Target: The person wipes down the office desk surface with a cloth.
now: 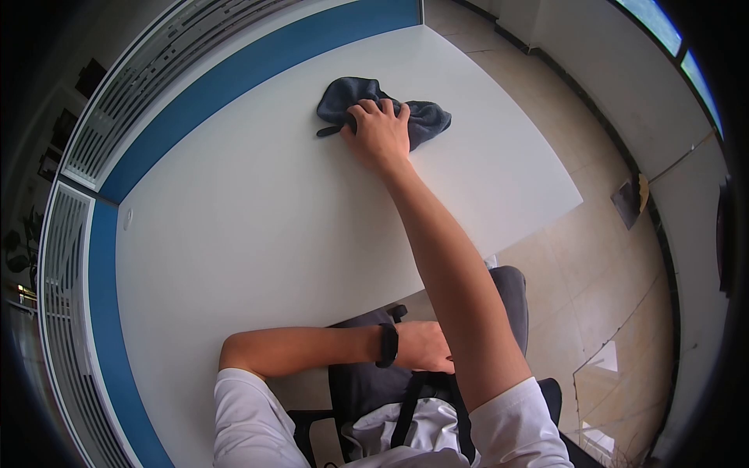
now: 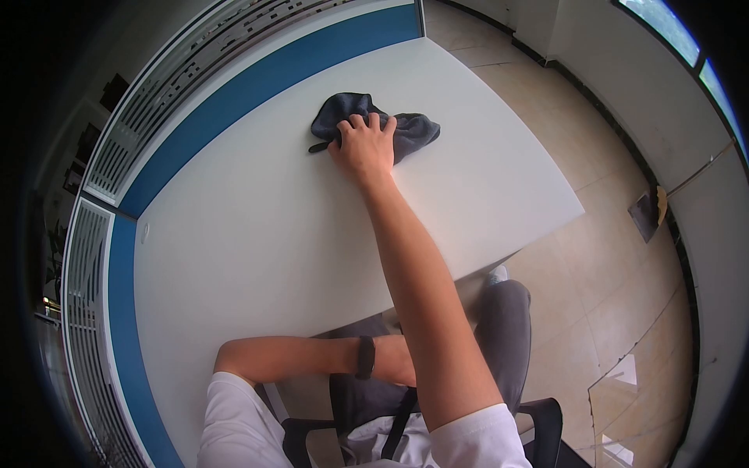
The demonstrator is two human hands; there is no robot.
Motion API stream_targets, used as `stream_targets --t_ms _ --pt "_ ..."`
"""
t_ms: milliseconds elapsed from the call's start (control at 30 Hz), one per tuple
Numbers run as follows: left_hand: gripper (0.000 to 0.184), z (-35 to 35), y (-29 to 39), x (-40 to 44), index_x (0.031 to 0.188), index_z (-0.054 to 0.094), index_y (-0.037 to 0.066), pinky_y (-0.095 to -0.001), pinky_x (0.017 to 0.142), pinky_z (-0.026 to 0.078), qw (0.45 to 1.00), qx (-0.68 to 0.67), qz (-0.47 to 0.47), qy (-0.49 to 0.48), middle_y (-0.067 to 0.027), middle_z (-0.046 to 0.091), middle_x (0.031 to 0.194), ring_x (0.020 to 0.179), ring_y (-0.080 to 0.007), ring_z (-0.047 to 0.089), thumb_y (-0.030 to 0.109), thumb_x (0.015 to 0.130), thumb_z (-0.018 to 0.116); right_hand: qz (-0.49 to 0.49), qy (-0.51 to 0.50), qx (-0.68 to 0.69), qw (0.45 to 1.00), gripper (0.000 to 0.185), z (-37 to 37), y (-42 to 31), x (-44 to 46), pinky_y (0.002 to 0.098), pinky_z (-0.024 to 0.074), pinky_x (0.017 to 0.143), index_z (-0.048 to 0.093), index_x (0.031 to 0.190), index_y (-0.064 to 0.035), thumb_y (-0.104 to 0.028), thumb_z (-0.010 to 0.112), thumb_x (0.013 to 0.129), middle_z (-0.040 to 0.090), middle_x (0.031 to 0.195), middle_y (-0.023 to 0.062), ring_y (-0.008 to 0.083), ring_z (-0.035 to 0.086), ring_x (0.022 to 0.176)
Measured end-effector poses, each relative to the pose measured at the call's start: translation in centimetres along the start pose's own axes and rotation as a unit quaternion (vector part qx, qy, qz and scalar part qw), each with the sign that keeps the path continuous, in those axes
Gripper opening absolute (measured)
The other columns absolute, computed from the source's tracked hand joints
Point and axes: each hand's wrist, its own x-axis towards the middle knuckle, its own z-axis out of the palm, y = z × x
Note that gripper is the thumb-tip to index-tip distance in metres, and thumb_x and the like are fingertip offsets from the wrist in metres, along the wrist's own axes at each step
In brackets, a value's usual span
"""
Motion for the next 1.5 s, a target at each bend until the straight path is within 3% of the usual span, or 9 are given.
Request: stream_targets --t_ms 167,267,533,667,933,1133,1267,1500 --pt "0.015 0.36 -0.09 -0.15 0.087 0.064 0.010 -0.0411 0.077 0.053 1.000 -0.025 0.003 -0.009 -0.0062 0.063 0.092 0.095 -0.0276 0.065 0.011 0.074 0.071 -0.009 0.022 0.002 1.000 0.035 0.27 0.08 -0.04 0.0567 0.0286 0.113 0.070 0.118 -0.0155 -0.039 0.058 0.095 0.065 0.124 0.0009 0.0251 0.051 0.125" --pt "0.012 0.25 -0.08 -0.19 0.081 0.063 0.009 -0.0411 0.076 0.052 0.999 -0.044 -0.001 -0.005 -0.0064 0.062 0.090 0.094 -0.0273 0.064 0.011 0.074 0.071 0.003 -0.010 -0.001 1.000 0.037 -0.06 0.00 0.05 0.0576 0.0281 0.114 0.069 0.123 -0.0180 -0.040 0.062 0.094 0.063 0.133 0.0001 0.0268 0.050 0.132" --pt "0.009 0.36 -0.01 -0.25 0.092 0.063 0.011 -0.0399 0.086 0.050 1.000 0.000 -0.003 -0.005 -0.0061 0.065 0.097 0.100 -0.0262 0.065 0.013 0.083 0.062 0.003 -0.004 -0.004 1.000 0.037 -0.06 -0.03 -0.01 0.0570 0.0283 0.114 0.069 0.123 -0.0184 -0.040 0.062 0.094 0.064 0.132 0.0001 0.0265 0.050 0.130" --pt "0.009 0.54 0.03 -0.24 0.092 0.063 0.012 -0.0405 0.088 0.050 0.999 0.018 0.007 -0.029 -0.0059 0.065 0.099 0.101 -0.0259 0.065 0.014 0.084 0.063 -0.012 0.022 0.005 1.000 0.036 0.29 0.12 -0.12 0.0581 0.0276 0.114 0.070 0.119 -0.0158 -0.039 0.059 0.095 0.064 0.126 0.0012 0.0256 0.051 0.127" --pt "0.009 0.43 0.04 -0.23 0.091 0.062 0.012 -0.0398 0.088 0.048 0.997 -0.004 0.009 -0.072 -0.0053 0.064 0.101 0.103 -0.0248 0.064 0.017 0.085 0.065 0.005 -0.013 -0.002 1.000 0.037 -0.20 -0.11 0.01 0.0569 0.0269 0.115 0.069 0.124 -0.0195 -0.040 0.061 0.094 0.062 0.135 -0.0006 0.0259 0.049 0.133" --pt "0.012 0.31 0.11 0.00 0.096 0.064 0.011 -0.0402 0.093 0.048 1.000 0.011 0.006 -0.029 -0.0058 0.065 0.105 0.107 -0.0244 0.063 0.017 0.085 0.066 0.005 -0.010 0.000 1.000 0.037 0.03 -0.02 0.15 0.0566 0.0279 0.114 0.069 0.124 -0.0192 -0.040 0.061 0.093 0.063 0.134 -0.0005 0.0259 0.049 0.132" --pt "0.015 -0.04 0.02 -0.03 0.100 0.065 0.011 -0.0409 0.096 0.047 0.998 0.028 0.009 -0.056 -0.0062 0.066 0.108 0.110 -0.0248 0.062 0.016 0.086 0.065 0.004 -0.009 0.002 1.000 0.038 -0.06 -0.02 0.07 0.0566 0.0284 0.114 0.069 0.124 -0.0192 -0.039 0.062 0.093 0.064 0.133 -0.0006 0.0260 0.050 0.132" --pt "0.022 0.05 0.10 -0.01 0.108 0.065 0.010 -0.0420 0.098 0.047 0.999 -0.031 0.003 -0.036 -0.0056 0.066 0.114 0.113 -0.0251 0.062 0.015 0.086 0.066 0.002 -0.009 -0.007 1.000 0.038 -0.01 0.00 0.10 0.0567 0.0285 0.114 0.069 0.124 -0.0194 -0.040 0.062 0.094 0.063 0.133 -0.0007 0.0262 0.049 0.132"
